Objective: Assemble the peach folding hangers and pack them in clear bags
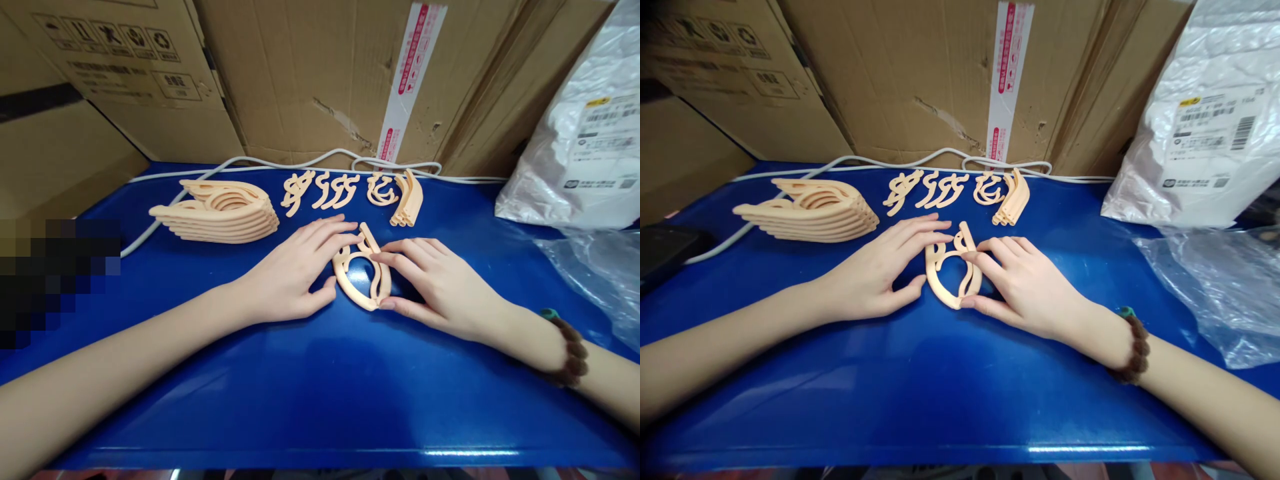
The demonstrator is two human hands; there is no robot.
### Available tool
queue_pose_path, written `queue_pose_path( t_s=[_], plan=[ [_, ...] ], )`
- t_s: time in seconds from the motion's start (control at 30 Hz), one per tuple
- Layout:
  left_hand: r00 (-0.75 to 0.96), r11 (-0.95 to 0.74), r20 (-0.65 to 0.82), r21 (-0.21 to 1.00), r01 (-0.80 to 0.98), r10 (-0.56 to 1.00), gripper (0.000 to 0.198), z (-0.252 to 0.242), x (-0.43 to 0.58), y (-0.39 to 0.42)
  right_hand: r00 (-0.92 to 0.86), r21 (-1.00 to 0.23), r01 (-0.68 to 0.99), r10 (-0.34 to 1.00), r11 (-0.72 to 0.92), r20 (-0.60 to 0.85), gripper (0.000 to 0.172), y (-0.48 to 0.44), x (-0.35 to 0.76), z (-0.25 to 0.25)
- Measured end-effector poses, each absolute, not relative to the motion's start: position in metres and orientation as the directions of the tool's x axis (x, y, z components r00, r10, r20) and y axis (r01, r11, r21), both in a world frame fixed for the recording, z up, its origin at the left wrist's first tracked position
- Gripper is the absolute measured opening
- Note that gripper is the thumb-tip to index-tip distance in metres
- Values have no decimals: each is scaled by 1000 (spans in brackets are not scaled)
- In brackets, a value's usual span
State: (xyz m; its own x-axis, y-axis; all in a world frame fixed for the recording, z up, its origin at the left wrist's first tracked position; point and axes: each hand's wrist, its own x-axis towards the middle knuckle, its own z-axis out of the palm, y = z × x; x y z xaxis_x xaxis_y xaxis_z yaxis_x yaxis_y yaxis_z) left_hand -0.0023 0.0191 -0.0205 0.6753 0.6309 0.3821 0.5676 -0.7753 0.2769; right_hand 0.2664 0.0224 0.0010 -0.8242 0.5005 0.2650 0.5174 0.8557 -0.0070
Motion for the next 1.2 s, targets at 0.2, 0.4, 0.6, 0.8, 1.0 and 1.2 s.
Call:
queue_pose_path(
  t_s=[0.2, 0.4, 0.6, 0.8, 1.0, 1.2],
  plan=[
    [690, -782, 368, 274, 560, 623, 73, -22, -2, 19, -855, -128, 471, 487, 873, 179, 71, 21, 267, -2],
    [694, -781, 358, 328, 532, 624, 80, -23, -2, 22, -897, -217, 391, 423, 894, 127, 60, 20, 266, -6],
    [681, -755, 327, 335, 565, 655, 86, -19, -1, 20, -804, -179, 500, 531, 848, 267, 71, 23, 267, -4],
    [676, -740, 306, 344, 578, 670, 81, -18, 0, 19, -802, -175, 509, 538, 843, 258, 74, 23, 266, -3],
    [702, -763, 301, 301, 572, 646, 75, -16, 0, 19, -780, -188, 530, 562, 827, 274, 73, 23, 268, 0],
    [691, -799, 412, 197, 568, 593, 72, -13, 1, 15, -717, -246, 578, 629, 778, 301, 65, 19, 268, 5]
  ],
)
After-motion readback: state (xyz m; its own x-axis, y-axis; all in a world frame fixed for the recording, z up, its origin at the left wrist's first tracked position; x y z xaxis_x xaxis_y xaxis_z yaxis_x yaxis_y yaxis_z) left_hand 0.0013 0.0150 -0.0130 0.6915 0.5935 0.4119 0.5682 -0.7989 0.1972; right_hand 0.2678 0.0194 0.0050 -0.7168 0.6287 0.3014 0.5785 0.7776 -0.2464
